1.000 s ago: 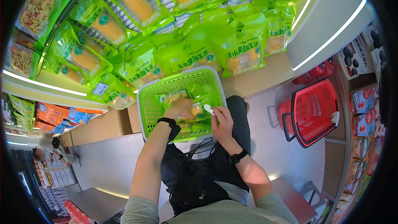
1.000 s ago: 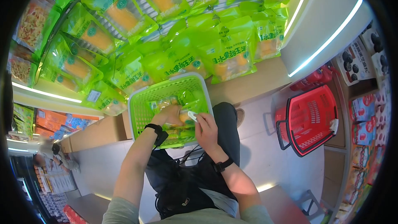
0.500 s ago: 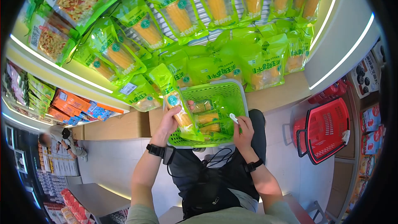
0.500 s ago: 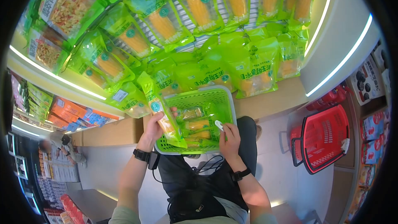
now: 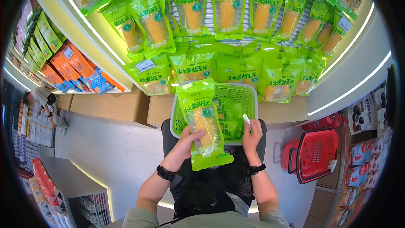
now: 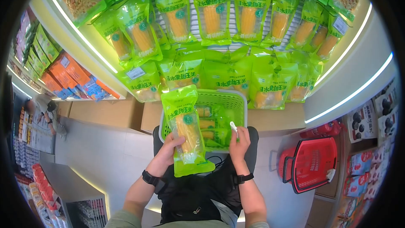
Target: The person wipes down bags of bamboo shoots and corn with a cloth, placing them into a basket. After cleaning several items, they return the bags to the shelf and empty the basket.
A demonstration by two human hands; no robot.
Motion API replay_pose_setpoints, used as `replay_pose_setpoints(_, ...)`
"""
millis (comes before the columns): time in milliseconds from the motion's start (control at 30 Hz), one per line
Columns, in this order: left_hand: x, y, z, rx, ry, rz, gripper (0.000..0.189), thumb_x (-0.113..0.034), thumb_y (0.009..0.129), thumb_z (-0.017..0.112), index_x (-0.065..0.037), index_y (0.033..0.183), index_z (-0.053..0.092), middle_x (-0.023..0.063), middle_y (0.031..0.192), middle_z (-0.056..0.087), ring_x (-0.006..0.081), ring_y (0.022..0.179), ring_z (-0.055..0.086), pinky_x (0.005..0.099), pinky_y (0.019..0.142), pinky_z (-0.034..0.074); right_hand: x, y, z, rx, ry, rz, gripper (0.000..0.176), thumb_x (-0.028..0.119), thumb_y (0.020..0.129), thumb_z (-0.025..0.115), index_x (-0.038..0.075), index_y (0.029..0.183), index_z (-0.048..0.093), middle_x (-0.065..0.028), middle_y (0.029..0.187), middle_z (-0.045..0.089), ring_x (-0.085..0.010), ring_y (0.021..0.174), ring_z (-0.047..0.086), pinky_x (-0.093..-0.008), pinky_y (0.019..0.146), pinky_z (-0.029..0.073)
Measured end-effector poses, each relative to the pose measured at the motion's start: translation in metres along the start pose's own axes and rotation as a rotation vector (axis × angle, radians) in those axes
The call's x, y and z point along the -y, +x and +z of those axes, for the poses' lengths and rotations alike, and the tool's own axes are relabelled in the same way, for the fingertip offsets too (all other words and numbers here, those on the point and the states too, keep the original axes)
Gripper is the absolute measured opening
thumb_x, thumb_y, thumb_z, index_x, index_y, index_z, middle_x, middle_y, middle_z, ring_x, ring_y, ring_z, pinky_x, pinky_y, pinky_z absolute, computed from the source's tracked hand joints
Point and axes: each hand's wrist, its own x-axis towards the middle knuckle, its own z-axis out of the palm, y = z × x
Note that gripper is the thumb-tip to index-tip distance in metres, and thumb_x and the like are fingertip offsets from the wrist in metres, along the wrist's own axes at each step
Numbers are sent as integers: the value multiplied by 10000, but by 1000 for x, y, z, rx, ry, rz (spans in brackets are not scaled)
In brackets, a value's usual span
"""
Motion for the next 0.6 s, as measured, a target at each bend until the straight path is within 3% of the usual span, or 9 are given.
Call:
replay_pose_setpoints(133,6,-19,-5,-174,-101,-48,521,-169,942,687,-15,1406,505,123,1295,657,238,1127,677,406,973,555,22,1,-6,3,49,76,125,-25,904,672,-47,1027,679,-157,964,655,-306,874,646,-359,769,512)
replay_pose_setpoints(200,20,-17,-25,90,-309,-15,553,-175,939,688,-21,1428,483,125,1294,656,246,1128,677,404,983,550,49,5,-13,41,90,67,121,-27,904,673,-46,1023,683,-155,963,657,-296,874,646,-356,769,511)
replay_pose_setpoints(267,20,-22,-18,85,-256,4,557,-193,947,675,-20,1436,474,128,1309,648,250,1150,667,404,1001,540,84,8,-21,76,129,61,117,-28,904,674,-45,1019,688,-152,962,659,-286,874,646,-352,769,511)
replay_pose_setpoints(333,19,-26,-10,80,-201,20,562,-211,955,663,-19,1445,466,132,1323,640,254,1172,656,405,1018,530,122,10,-29,214,122,-136,202,-43,841,707,-35,1043,696,-122,969,650,-246,886,639,-309,744,504)
replay_pose_setpoints(400,20,-31,-4,-3,-249,6,571,-381,1026,578,-38,1465,453,143,1358,614,264,1218,630,414,1047,510,154,11,-37,391,38,-455,288,-24,782,711,-4,1069,704,-117,1018,658,-278,923,661,-355,796,543)
replay_pose_setpoints(433,17,-33,4,-3,-253,-1,571,-381,1026,578,-38,1465,453,143,1358,614,264,1218,630,414,1047,510,164,8,-37,394,33,-449,288,-24,782,711,-4,1069,704,-117,1018,658,-278,923,661,-355,796,543)
replay_pose_setpoints(500,11,-37,19,123,-429,85,655,-562,1061,433,-66,1489,438,147,1388,596,271,1240,615,432,1062,498,177,3,-34,642,-38,-714,368,31,751,696,7,1118,686,-103,1081,643,-275,969,660,-369,818,566)
replay_pose_setpoints(600,17,-45,22,48,-269,-18,744,-655,1049,324,-92,1532,382,132,1432,563,261,1264,595,431,1073,489,181,13,-31,624,-70,-767,383,64,767,678,4,1145,665,-99,1113,631,-265,995,658,-374,831,575)
